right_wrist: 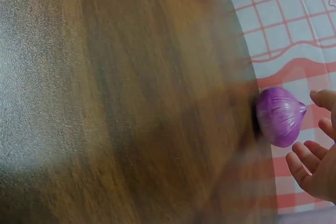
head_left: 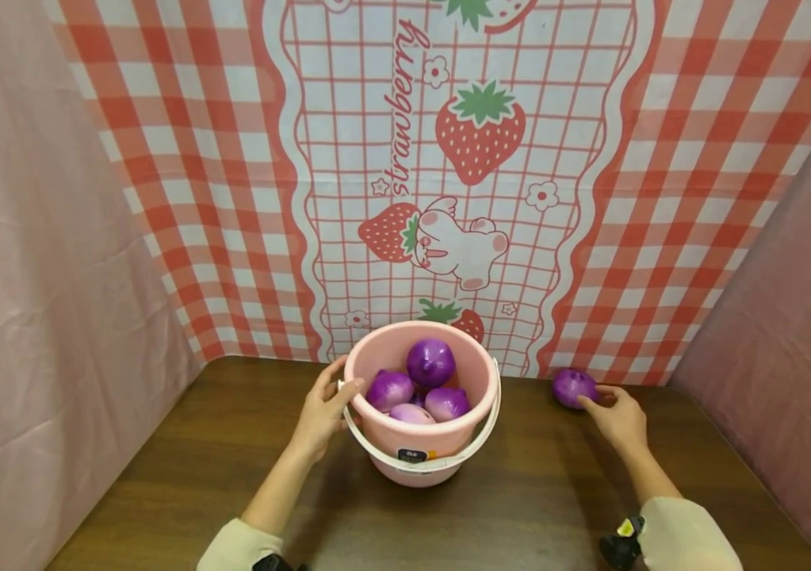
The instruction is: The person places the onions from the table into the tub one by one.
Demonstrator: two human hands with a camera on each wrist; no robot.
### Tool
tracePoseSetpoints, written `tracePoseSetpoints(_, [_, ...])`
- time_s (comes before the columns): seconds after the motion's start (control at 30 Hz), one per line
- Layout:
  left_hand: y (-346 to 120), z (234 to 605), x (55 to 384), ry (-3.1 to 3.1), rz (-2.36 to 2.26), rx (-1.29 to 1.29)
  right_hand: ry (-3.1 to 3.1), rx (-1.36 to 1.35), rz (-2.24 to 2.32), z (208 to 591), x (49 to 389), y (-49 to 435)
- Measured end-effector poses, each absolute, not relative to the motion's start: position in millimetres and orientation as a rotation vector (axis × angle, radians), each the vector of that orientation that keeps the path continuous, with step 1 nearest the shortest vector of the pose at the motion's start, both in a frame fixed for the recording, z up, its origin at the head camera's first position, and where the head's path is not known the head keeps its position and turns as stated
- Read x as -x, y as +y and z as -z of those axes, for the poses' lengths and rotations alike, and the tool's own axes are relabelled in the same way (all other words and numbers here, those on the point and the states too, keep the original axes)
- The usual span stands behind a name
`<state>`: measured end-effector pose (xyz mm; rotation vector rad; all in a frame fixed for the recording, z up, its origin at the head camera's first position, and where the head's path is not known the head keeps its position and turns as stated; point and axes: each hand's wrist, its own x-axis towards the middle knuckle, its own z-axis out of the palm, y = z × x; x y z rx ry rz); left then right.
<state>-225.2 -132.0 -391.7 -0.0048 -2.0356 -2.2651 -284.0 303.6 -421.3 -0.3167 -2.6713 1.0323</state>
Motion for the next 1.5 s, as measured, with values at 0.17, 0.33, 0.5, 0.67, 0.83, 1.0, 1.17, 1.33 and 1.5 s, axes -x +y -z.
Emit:
tracePoseSetpoints(0.17, [-132.5, 390.8, 226.7, -2.031, 2.266, 0.001, -2.671, 0.328, -1.05, 425.7, 287.8, 303.0])
tracePoseSetpoints(0.33, [-133.0, 390.6, 227.1, -2.031, 2.27, -0.001, -2.682, 0.327, -1.05, 430.6, 291.8, 303.5])
tracePoseSetpoints(0.5, [-133.4, 390.6, 227.9, -2.026, 2.275, 0.003, -2.677, 0.337, -1.055, 435.3, 295.4, 302.9])
tracePoseSetpoints(0.67, [-133.0, 390.5, 228.2, -2.02, 2.279, 0.003, -2.664, 0.344, -1.062, 439.0, 299.1, 301.1])
tracePoseSetpoints(0.83, [-132.1, 390.0, 228.1, -2.022, 2.276, 0.019, -2.64, 0.358, -1.077, 442.1, 300.4, 298.6])
tracePoseSetpoints(1.0, [-131.9, 390.4, 227.2, -2.022, 2.275, 0.023, -2.594, 0.391, -1.133, 445.7, 300.9, 296.7])
tracePoseSetpoints(1.17, [-132.0, 392.7, 226.8, -2.033, 2.258, 0.021, -2.578, 0.443, -1.168, 448.2, 302.6, 297.5])
tracePoseSetpoints(1.33, [-132.6, 394.3, 227.0, -2.028, 2.253, 0.024, -2.566, 0.471, -1.188, 451.0, 305.8, 297.4])
tracePoseSetpoints(1.5, [-133.0, 394.9, 227.8, -2.016, 2.264, 0.016, -2.568, 0.481, -1.207, 453.9, 309.7, 297.2])
